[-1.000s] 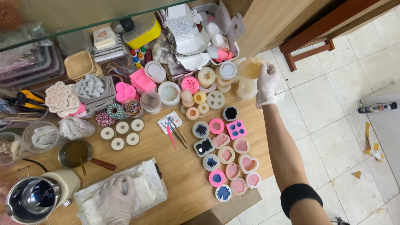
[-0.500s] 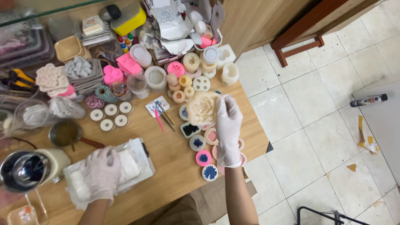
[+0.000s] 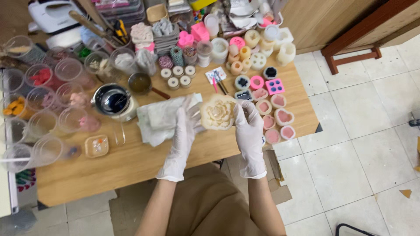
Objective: The person stirs dark liquid wax in a pitcher and pours it into a flower-shaped mold on a workshop table. They use a spoon to assist the pouring and arrange several other silicone molds nearby.
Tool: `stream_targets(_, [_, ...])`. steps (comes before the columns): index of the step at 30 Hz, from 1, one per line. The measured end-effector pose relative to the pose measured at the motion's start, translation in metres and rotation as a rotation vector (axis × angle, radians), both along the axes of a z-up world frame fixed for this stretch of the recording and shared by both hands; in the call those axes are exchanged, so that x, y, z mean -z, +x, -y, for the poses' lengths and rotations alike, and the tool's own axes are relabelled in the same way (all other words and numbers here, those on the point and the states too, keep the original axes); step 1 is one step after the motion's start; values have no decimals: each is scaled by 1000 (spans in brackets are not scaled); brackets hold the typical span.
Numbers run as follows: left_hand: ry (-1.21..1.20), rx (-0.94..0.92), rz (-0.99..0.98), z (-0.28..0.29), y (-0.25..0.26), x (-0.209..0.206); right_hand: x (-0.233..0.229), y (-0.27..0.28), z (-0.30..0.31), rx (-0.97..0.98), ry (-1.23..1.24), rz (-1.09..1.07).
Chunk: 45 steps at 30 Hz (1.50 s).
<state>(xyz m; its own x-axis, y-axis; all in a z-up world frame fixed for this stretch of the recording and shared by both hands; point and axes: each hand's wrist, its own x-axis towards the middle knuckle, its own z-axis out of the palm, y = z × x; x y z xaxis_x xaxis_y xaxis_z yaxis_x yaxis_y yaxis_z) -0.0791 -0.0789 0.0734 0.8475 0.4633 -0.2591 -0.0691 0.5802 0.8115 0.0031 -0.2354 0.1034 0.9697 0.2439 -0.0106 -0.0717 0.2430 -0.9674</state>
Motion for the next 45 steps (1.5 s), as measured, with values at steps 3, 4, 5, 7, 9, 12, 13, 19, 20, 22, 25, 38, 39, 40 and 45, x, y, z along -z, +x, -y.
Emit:
stream_targets(3, [-8, 56, 267, 19, -41, -26, -18, -43, -19, -42, -91, 50])
stream_targets(4, [75, 9, 104, 19, -50, -33, -27, -55, -28, -58, -172, 90])
stream_targets(5, [150, -34, -59, 18, -59, -36, -36, -69, -35, -61, -172, 93])
stream_targets(7, [71, -80, -60, 11, -69, -37, -53, -94, -43, 80, -344, 527])
stream_targets(9, [-12, -134, -55, 5, -77, -34, -66, -106, -48, 145, -476, 770])
stream_targets(12, [149, -258, 70, -3, -91, -22, -73, -108, -56, 103, -716, 1136])
stream_targets(13, [209, -317, 56, -8, -91, -18, -72, -109, -59, 7, -828, 1252])
stream_targets(19, [214, -417, -11, -34, -103, -17, -65, -112, -88, -227, -730, 1244])
stream_targets(20, [180, -423, -29, -37, -106, -18, -65, -113, -90, -239, -733, 1246])
stream_targets(22, [134, -455, -68, -40, -112, -22, -64, -117, -97, -341, -697, 1092])
stream_targets(25, [85, -470, -135, -45, -119, -25, -61, -120, -104, -423, -733, 1060])
stream_targets(38, [239, -478, -349, -66, -130, -12, -47, -126, -129, -467, -877, 1080])
stream_targets(39, [234, -482, -352, -67, -132, -10, -49, -128, -131, -489, -944, 1126])
stream_targets(40, [289, -478, -397, -69, -133, -9, -50, -130, -133, -510, -1011, 1173])
stream_targets(45, [229, -482, -370, -79, -138, -13, -53, -147, -143, -470, -1068, 1428])
